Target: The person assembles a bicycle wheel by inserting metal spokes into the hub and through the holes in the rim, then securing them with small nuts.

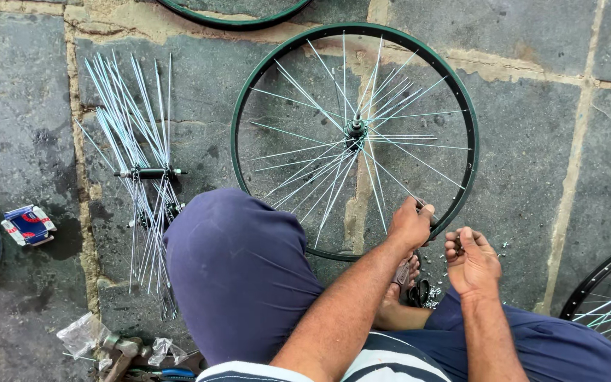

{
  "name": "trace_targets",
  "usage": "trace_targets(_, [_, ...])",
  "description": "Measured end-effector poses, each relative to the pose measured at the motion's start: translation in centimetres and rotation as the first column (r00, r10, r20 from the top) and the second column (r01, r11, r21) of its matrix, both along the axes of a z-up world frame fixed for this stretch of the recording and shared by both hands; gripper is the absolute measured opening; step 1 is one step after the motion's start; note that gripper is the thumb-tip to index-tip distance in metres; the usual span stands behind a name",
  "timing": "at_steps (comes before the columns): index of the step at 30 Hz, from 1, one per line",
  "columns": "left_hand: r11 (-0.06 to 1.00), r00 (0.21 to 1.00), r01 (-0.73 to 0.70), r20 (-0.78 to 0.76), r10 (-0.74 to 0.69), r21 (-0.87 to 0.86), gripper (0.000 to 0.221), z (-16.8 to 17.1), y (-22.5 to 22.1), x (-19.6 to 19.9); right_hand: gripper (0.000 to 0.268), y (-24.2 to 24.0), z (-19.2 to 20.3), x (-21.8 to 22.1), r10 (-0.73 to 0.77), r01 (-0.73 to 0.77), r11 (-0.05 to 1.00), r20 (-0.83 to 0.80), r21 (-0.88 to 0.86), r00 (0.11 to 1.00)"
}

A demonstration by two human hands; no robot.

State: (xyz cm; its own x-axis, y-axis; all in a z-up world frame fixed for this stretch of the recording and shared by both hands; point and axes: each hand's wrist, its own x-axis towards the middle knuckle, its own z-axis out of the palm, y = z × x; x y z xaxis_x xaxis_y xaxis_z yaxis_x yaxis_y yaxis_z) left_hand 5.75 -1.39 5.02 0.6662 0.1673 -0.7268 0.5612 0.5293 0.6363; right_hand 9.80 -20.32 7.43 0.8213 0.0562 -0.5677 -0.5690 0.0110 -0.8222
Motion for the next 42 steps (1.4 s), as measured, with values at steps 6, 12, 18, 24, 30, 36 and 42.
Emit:
trace_targets(6, [0.998,1.0,-0.012,-0.023,0.011,-0.054,0.028,0.4,0.2,0.0,0.014,-1.0,-1.1,0.2,0.029,-0.026,0.996,-0.034,0.086,0.999])
trace_targets(12, [0.992,0.999,-0.025,-0.034,0.021,-0.123,0.027,0.1,0.0,0.0,0.014,0.4,1.3,-0.5,0.109,-0.108,0.994,-0.037,0.012,0.993])
trace_targets(18, [0.984,1.0,-0.023,-0.011,0.021,-0.176,0.027,0.0,0.2,0.1,0.019,1.0,0.4,-0.3,0.17,-0.164,0.982,0.057,-0.093,0.984])
trace_targets(24, [0.983,1.0,-0.008,0.001,0.008,-0.184,0.03,-0.2,0.3,-0.2,0.026,0.7,-2.5,0.2,0.299,-0.225,0.911,0.179,-0.345,0.937])
trace_targets(30, [0.996,0.999,0.029,0.018,-0.028,-0.083,0.032,-0.2,0.6,-0.1,0.024,1.1,-2.6,0.3,0.261,-0.241,0.956,0.107,-0.166,0.96])
trace_targets(36, [0.995,0.999,0.032,0.01,-0.031,-0.097,0.032,0.0,0.6,-0.2,0.022,1.9,-1.9,0.0,0.222,-0.205,0.968,0.11,-0.147,0.969])
trace_targets(42, [0.987,1.0,0.018,0.014,-0.015,-0.162,0.032,0.2,0.8,-0.3,0.021,2.3,-1.6,-0.1,0.277,-0.252,0.952,0.133,-0.176,0.952])
